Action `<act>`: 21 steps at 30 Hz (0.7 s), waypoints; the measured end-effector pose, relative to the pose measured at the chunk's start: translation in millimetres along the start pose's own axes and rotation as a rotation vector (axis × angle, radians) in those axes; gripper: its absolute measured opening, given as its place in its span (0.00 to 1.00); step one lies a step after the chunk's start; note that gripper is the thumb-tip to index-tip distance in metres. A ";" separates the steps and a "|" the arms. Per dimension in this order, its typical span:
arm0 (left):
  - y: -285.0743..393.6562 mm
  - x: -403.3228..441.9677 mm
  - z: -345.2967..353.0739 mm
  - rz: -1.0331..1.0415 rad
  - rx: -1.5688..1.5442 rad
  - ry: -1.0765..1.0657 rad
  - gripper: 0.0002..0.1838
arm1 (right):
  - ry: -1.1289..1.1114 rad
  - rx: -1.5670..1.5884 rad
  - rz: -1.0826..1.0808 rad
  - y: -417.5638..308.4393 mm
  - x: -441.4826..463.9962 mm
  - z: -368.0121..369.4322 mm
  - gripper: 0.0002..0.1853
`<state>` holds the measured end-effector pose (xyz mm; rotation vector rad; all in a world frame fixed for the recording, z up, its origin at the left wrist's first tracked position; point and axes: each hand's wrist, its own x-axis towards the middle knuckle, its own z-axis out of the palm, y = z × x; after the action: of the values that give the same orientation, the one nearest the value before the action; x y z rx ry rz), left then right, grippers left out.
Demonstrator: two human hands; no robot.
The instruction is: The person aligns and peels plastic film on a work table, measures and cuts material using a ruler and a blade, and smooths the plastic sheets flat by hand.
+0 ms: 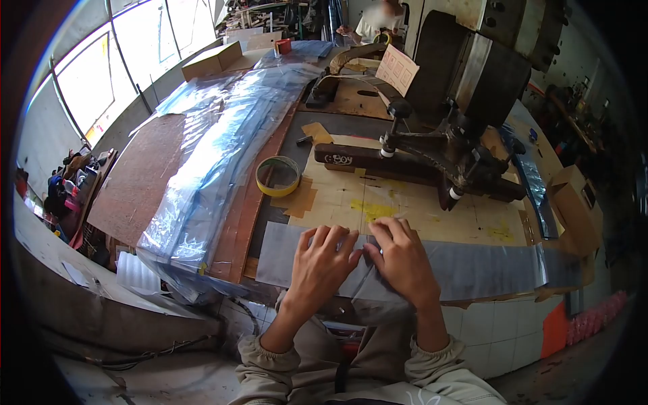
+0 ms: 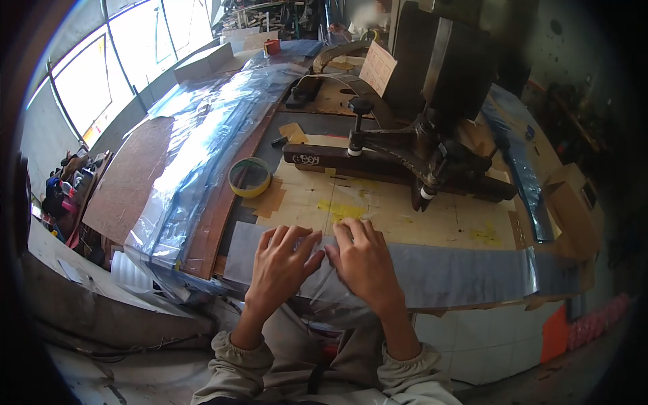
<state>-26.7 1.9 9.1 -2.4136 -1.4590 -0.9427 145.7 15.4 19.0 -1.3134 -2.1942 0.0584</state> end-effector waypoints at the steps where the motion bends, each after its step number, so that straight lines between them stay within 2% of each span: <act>1: 0.7 -0.4 0.8 0.000 0.002 -0.009 0.15 | 0.008 0.012 -0.016 0.7 -1.6 0.9 0.18; 14: 0.1 0.5 0.5 0.078 0.003 -0.021 0.10 | 0.074 0.042 -0.132 0.6 -4.2 4.4 0.13; 21: 5.8 1.6 -0.7 -0.015 -0.029 -0.054 0.19 | 0.083 0.066 -0.129 -0.3 -3.9 4.7 0.16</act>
<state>-21.6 -0.2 11.5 -2.4706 -1.4944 -0.9149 144.5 13.2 13.4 -1.1163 -2.1822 0.0258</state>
